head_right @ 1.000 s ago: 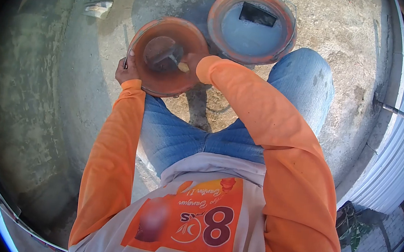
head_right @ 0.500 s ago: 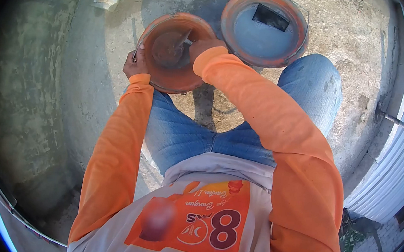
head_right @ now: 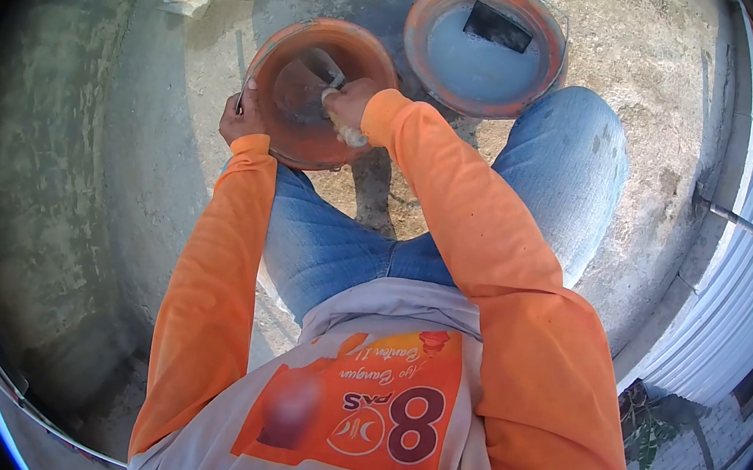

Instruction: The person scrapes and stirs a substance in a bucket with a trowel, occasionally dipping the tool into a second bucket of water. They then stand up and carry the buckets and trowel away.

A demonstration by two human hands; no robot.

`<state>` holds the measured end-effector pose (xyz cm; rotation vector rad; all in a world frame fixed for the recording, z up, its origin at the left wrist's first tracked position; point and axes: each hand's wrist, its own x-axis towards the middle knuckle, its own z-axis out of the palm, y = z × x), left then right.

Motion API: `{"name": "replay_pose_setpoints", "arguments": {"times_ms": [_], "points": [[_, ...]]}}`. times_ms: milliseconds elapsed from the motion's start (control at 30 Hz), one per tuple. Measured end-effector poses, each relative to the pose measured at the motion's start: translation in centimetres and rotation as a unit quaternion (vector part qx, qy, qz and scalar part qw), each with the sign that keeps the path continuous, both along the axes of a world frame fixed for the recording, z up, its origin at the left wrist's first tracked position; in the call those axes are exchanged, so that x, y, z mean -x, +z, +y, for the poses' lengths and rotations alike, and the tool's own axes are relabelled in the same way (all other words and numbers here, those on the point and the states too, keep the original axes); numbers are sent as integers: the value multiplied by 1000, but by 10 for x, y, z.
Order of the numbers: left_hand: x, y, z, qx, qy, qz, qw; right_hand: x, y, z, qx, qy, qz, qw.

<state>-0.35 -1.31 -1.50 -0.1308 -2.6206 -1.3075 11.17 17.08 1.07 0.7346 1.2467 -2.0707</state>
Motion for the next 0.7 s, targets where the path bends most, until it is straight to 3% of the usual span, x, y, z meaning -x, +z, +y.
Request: {"name": "replay_pose_setpoints", "arguments": {"times_ms": [33, 67, 100, 133, 200, 267, 333, 400, 500, 567, 700], "points": [[0, 0, 0, -1, -1, 1, 1000, 0, -2, -8, -227, 85, 66, 968], [0, 0, 1, 6, 0, 0, 1000, -1, -3, -15, -441, 162, 128, 874], [0, 0, 2, 14, 0, -2, 1000, -5, -4, -25, -434, 226, 130, 862], [0, 4, 4, 14, -1, -1, 1000, -11, -7, -30, -434, 224, 130, 863], [-1, 7, 5, 6, 37, -17, 999, -25, -12, -38, -456, 359, 214, 786], [-2, 6, 3, -2, 31, -21, 999, -32, 8, -29, -458, 373, 209, 779], [-3, 10, 9, -17, 21, -21, 999, -22, 24, -6, -429, 348, 209, 807], [-7, 14, 11, 36, -13, -25, 999, -10, 2, -8, -446, 301, 238, 809], [-1, 6, 5, 25, 13, 7, 1000, -7, -2, -19, -541, 254, 168, 784], [-2, 5, 5, 14, 11, 8, 1000, -17, -15, -17, -537, 376, 242, 716], [-8, 9, 10, 35, -18, 12, 999, -6, 22, 8, -490, 470, 209, 704]]}}
